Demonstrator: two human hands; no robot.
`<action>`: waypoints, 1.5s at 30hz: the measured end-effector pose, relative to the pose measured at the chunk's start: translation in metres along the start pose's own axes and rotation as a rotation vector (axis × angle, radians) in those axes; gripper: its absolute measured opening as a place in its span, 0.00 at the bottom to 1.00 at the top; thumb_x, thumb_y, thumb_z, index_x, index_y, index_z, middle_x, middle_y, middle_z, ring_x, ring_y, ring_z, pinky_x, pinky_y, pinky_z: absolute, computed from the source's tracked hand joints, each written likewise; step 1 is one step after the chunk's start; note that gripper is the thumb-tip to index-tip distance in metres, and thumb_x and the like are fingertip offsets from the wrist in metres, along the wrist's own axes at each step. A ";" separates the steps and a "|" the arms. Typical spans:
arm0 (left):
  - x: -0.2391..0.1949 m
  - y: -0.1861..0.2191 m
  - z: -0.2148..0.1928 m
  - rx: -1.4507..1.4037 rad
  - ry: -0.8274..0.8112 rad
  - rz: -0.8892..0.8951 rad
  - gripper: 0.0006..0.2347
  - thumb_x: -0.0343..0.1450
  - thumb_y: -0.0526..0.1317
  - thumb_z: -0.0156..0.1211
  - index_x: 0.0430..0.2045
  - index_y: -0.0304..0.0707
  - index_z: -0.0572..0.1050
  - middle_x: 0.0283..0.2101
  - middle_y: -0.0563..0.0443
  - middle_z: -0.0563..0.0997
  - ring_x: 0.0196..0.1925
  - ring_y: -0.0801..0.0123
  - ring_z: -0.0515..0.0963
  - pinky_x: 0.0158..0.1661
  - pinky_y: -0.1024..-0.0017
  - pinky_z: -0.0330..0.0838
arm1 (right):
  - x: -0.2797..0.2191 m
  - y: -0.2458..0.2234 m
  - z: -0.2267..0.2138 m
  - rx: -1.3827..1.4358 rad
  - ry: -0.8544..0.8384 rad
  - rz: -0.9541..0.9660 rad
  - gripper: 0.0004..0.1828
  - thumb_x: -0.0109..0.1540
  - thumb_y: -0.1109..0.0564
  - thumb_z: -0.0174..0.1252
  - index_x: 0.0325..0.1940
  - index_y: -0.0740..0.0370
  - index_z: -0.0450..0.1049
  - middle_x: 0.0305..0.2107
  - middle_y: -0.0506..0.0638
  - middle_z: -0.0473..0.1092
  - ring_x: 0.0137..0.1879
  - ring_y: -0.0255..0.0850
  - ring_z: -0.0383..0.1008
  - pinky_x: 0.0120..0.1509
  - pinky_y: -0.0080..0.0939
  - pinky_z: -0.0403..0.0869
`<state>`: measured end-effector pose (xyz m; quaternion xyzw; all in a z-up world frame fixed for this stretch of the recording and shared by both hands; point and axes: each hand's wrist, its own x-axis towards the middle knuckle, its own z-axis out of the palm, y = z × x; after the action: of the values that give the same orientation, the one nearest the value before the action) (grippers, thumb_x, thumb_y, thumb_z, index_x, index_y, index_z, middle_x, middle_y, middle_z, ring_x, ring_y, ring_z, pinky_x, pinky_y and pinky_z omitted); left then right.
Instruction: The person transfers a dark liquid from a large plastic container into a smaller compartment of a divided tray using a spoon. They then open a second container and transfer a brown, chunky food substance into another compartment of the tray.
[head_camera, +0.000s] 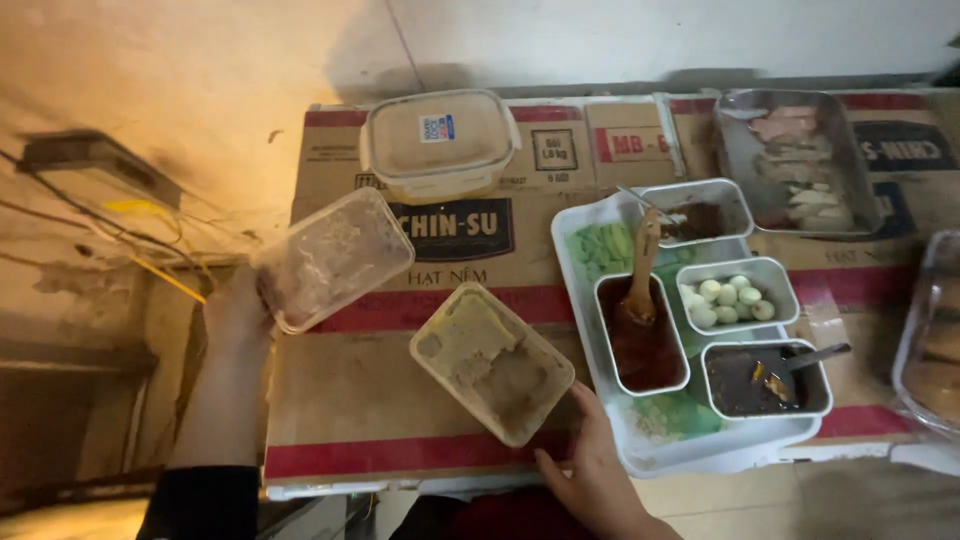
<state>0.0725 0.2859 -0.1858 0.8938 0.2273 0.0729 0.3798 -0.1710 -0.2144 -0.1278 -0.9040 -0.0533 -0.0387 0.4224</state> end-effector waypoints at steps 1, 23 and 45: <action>0.014 -0.039 0.016 0.610 -0.052 0.362 0.13 0.62 0.44 0.69 0.37 0.48 0.76 0.33 0.42 0.85 0.37 0.39 0.85 0.36 0.49 0.75 | -0.005 0.002 0.001 0.010 0.027 0.000 0.51 0.55 0.57 0.71 0.76 0.68 0.52 0.72 0.62 0.57 0.78 0.53 0.58 0.82 0.48 0.57; -0.204 0.186 -0.006 -0.222 -0.174 -0.235 0.23 0.76 0.40 0.51 0.70 0.41 0.67 0.71 0.41 0.71 0.71 0.48 0.69 0.67 0.48 0.63 | 0.015 -0.018 -0.150 -0.127 0.707 0.253 0.12 0.67 0.63 0.58 0.55 0.61 0.74 0.58 0.56 0.75 0.67 0.46 0.73 0.75 0.46 0.68; -0.402 0.173 0.105 -1.025 -0.238 -1.092 0.26 0.74 0.35 0.54 0.71 0.52 0.64 0.65 0.31 0.80 0.55 0.38 0.82 0.50 0.51 0.73 | 0.268 0.157 -0.269 -0.483 -0.075 0.576 0.29 0.75 0.46 0.39 0.67 0.71 0.72 0.60 0.70 0.71 0.64 0.67 0.71 0.67 0.66 0.67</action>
<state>-0.1910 -0.0726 -0.1198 0.3679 0.5327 -0.1258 0.7517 0.1086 -0.5034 -0.0439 -0.9563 0.1983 0.1034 0.1883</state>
